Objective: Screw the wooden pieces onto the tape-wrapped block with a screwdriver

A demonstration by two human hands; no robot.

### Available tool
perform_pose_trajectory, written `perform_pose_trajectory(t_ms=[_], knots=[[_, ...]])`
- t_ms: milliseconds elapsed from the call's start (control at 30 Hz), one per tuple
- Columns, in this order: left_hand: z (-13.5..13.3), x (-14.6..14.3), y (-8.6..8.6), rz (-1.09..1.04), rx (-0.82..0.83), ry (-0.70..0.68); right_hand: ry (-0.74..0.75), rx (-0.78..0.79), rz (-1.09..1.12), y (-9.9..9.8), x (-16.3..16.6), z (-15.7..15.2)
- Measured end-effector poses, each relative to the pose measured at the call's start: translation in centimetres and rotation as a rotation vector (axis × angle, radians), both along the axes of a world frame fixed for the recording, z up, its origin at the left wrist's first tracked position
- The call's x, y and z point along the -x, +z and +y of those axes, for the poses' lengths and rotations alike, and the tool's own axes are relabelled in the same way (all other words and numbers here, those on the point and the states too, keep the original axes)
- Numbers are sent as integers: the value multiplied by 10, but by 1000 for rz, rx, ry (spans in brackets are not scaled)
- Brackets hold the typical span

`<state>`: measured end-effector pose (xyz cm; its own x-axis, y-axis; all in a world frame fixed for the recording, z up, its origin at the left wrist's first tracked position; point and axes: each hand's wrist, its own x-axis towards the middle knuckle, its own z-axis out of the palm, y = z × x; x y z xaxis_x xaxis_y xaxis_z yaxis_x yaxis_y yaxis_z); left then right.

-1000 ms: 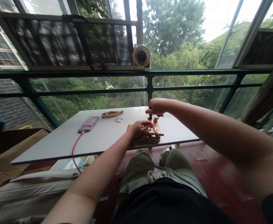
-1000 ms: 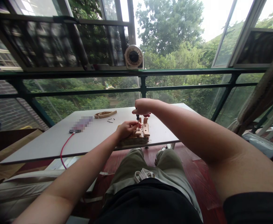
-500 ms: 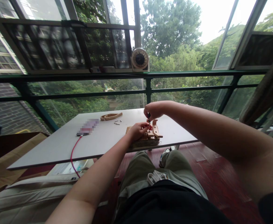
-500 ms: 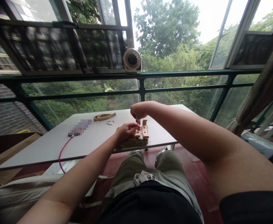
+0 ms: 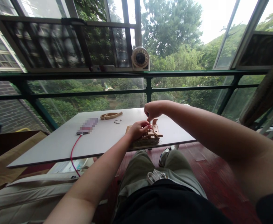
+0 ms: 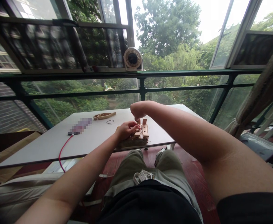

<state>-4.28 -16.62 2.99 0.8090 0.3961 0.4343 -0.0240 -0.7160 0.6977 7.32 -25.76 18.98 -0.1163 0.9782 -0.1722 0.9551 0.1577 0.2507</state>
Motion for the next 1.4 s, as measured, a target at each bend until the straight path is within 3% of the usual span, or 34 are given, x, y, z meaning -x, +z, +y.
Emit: perform_pose_trajectory(t_ms=[300, 700, 933, 1167, 1400], knots=[[0, 2, 2, 45, -121, 49, -40, -8, -16, 0, 6, 4], [0, 2, 6, 52, -83, 50, -58, 22, -77, -2, 7, 16], [-5, 4, 10, 60, -18, 33, -94, 151, 81, 6, 5, 6], [-4, 6, 10, 100, -76, 50, -63, 198, 103, 14, 4, 11], [-3, 9, 9, 91, -114, 47, -81, 140, 40, 10, 0, 14]])
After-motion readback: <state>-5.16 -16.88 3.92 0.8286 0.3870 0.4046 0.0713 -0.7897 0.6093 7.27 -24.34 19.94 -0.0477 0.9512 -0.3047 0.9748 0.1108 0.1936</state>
